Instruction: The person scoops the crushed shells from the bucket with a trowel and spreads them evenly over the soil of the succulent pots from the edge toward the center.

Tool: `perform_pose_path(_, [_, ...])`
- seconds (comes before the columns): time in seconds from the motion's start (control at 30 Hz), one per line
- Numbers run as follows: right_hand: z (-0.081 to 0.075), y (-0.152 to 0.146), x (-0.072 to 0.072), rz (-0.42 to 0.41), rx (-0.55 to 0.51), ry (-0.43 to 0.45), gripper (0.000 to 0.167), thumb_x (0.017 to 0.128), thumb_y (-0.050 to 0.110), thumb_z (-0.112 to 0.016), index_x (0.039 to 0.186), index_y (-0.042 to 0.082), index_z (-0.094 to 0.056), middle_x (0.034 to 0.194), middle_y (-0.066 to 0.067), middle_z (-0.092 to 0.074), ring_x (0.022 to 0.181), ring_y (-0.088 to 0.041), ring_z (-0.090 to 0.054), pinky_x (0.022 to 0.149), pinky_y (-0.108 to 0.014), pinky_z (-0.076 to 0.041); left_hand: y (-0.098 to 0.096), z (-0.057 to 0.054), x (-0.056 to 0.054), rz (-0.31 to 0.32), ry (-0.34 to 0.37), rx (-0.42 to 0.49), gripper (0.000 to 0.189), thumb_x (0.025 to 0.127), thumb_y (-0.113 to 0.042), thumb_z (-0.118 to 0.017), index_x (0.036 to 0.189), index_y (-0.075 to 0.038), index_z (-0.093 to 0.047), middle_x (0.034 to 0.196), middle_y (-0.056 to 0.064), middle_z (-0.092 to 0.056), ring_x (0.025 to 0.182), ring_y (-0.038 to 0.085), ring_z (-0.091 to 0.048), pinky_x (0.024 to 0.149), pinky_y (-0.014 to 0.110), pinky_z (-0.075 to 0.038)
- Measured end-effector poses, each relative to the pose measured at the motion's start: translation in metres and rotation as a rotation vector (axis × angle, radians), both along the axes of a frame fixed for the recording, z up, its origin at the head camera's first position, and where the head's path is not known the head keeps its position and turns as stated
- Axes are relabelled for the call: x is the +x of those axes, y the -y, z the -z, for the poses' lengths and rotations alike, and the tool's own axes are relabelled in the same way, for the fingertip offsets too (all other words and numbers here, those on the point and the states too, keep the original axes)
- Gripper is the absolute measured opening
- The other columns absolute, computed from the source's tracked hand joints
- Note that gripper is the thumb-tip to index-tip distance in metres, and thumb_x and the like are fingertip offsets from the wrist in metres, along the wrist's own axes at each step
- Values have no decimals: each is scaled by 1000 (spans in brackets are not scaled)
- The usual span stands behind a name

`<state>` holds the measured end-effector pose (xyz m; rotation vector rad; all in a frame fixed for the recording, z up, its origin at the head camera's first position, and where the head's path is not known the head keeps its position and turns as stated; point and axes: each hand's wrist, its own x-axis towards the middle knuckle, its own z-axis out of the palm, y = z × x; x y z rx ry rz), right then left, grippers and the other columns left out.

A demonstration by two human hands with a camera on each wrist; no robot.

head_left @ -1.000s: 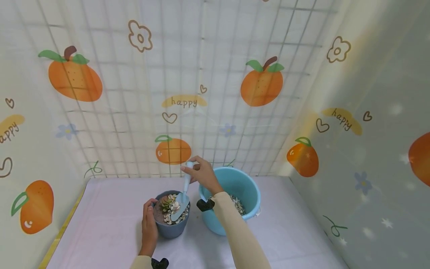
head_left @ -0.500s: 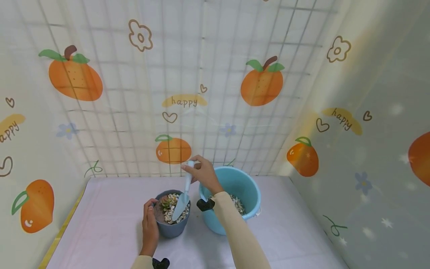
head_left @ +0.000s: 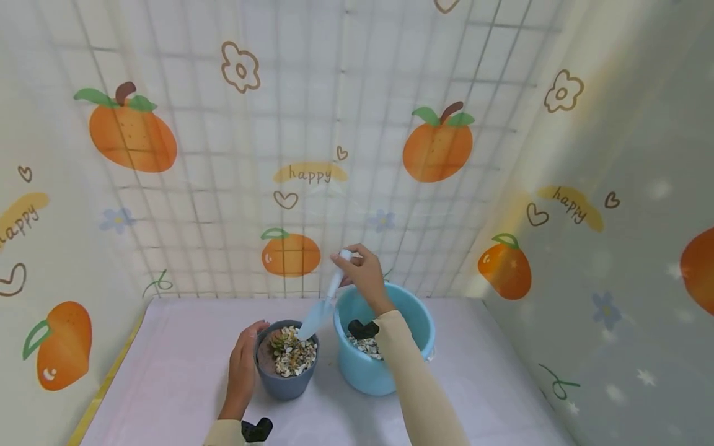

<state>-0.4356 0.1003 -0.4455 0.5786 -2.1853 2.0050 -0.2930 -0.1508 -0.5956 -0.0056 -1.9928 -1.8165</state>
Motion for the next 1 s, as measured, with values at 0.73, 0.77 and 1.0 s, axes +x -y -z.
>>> perform_pose_path(0.73, [-30,-83,0,145,-147,-124,40,99,27,-77,128,2,-65,100,-29,-71,72,-25,-73,70,-43,-62,-83,-80,-6,298,-152,-148,50,112,-32,-44,155,-7,-46,162,16,-37,150,35,-31,116,66,-26])
perform_pose_path(0.77, [-28,-86,1,148,-138,-126,41,99,27,-76,129,1,-65,102,-30,-70,73,-24,-73,70,-44,-62,-87,-79,-6,309,-137,-150,50,112,-33,-44,156,-8,-46,162,15,-36,151,35,-30,116,66,-25])
perform_pose_path(1.0, [-11,-102,9,183,-1,-89,47,98,38,-76,130,5,-66,102,-26,-72,80,-25,-73,73,-42,-62,-108,-65,-5,329,-26,-112,53,112,-37,-48,160,-17,-40,165,11,-33,153,35,-25,115,70,-24])
